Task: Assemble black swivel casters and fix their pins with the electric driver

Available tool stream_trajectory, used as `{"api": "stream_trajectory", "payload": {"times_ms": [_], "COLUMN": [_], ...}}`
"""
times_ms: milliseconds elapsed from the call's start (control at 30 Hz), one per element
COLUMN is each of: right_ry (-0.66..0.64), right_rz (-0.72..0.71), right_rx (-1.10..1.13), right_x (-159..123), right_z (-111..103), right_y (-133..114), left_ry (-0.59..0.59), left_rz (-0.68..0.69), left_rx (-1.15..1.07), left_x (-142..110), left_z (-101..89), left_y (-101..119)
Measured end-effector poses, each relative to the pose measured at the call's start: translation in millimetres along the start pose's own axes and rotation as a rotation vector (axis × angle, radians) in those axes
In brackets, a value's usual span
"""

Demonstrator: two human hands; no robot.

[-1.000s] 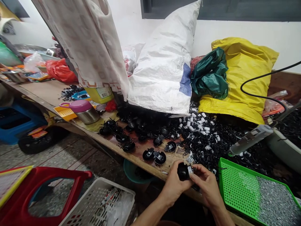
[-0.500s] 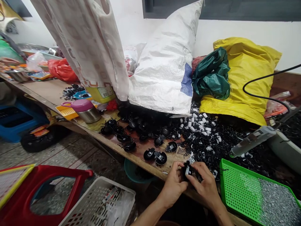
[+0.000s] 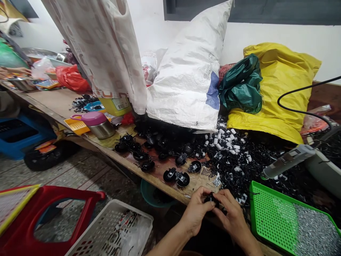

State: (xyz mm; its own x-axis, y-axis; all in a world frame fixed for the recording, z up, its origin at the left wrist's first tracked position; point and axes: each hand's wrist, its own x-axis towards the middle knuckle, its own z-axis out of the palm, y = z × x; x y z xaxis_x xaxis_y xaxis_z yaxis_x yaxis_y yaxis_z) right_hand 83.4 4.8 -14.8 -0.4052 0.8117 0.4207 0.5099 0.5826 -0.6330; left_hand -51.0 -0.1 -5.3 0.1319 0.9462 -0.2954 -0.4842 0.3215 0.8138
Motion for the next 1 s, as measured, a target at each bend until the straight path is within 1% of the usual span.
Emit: {"api": "stream_trajectory", "payload": {"times_ms": [200,333,467,567,667,767,833,900,1000], "right_ry": [-0.129,-0.152,-0.105,-0.012,0.112,0.153,0.110,0.006,-0.160], "right_rz": [0.053,0.104,0.210,0.276,0.279,0.262,0.256,0.237,0.171], "right_rx": [0.079,0.095,-0.013,-0.142,-0.265,-0.339,-0.359,-0.368,-0.443], "right_x": [6.5,5.1,-2.3,-4.8,-2.9,-1.4,-2.0,-2.5,0.7], "right_z": [-8.6,-15.6,-33.8,-54.8,-75.1,-88.4,-91.1,-88.3,-76.7], "right_y": [-6.1,-2.1,13.4,29.4,45.0,55.7,57.8,55.0,43.7], "left_ry": [0.082,0.123,0.150,0.147,0.161,0.154,0.142,0.138,0.135], "left_rz": [0.029,0.036,0.000,-0.042,-0.059,-0.076,-0.091,-0.101,-0.111], "left_rx": [0.003,-0.057,-0.141,-0.170,-0.179,-0.188,-0.193,-0.195,-0.186], "left_x": [1.1,3.7,7.5,11.6,16.1,19.0,19.5,19.3,19.2], "left_z": [-1.7,-6.0,-10.0,-9.2,-5.8,-3.0,-2.4,-2.3,-1.8], "left_y": [-1.5,0.8,5.3,6.1,4.1,1.9,1.2,0.8,0.2]}}
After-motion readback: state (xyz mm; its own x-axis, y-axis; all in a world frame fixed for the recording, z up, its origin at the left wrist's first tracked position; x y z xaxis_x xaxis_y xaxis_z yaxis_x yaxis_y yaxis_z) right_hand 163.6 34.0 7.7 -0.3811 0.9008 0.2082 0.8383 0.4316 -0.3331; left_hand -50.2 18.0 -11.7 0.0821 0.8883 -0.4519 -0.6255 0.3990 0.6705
